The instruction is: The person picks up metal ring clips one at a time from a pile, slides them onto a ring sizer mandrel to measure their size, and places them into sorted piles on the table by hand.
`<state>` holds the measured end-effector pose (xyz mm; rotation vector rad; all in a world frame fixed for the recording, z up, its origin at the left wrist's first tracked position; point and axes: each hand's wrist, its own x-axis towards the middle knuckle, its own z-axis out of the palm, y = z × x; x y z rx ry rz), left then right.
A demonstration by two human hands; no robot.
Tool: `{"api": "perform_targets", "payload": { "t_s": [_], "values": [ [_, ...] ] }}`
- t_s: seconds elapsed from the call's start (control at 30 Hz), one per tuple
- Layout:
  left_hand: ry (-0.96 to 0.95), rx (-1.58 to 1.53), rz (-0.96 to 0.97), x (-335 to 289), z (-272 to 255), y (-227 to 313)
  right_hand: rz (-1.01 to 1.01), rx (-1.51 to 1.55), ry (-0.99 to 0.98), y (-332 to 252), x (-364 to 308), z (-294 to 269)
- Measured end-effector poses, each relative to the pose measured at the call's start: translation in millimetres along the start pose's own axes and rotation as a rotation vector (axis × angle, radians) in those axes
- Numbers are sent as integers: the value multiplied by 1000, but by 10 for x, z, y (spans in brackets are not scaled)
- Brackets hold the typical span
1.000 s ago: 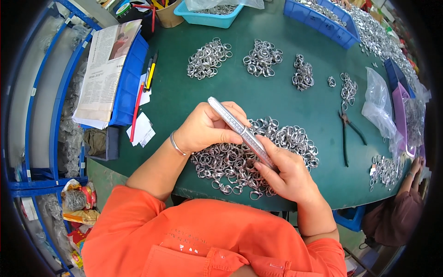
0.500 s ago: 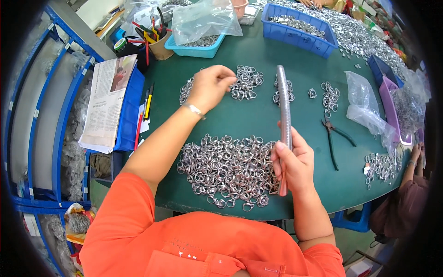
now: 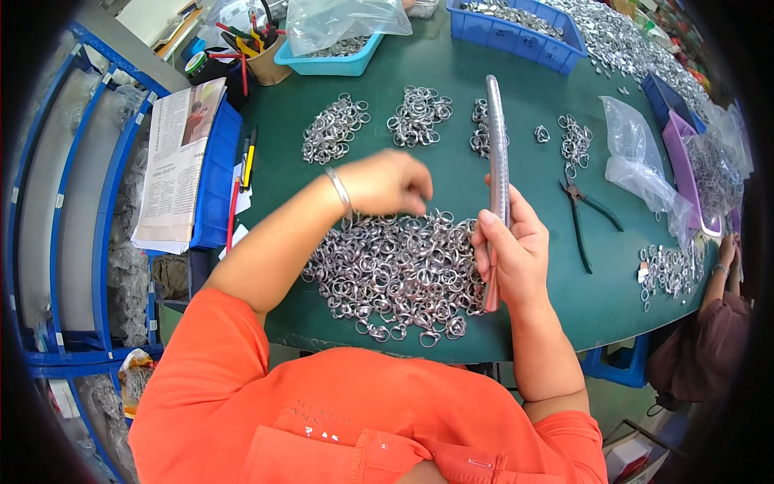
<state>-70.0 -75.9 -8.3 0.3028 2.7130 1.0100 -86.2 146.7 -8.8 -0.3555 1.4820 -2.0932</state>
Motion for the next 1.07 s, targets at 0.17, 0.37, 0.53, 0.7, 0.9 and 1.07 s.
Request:
{"api": "perform_targets", "payload": {
  "t_s": [0.17,0.37,0.53,0.7,0.9,1.07],
  "values": [
    [203,39,14,-223,292,75,4,-10,-36,17,-59,20],
    [548,-438,-37,-650,450,380,71,-35,-82,48,-110,38],
    [658,-494,110,-790,707,437,26,-271,-175,110,-132,103],
    [720,-371,212,-782,743,391,-2,-258,-287,120,-159,115],
    [679,-493,224,-825,763,427,-22,-230,-298,156,-154,106],
    [662,-440,329,-851,757,467,18,-227,-326,180,-162,109]
  ]
}}
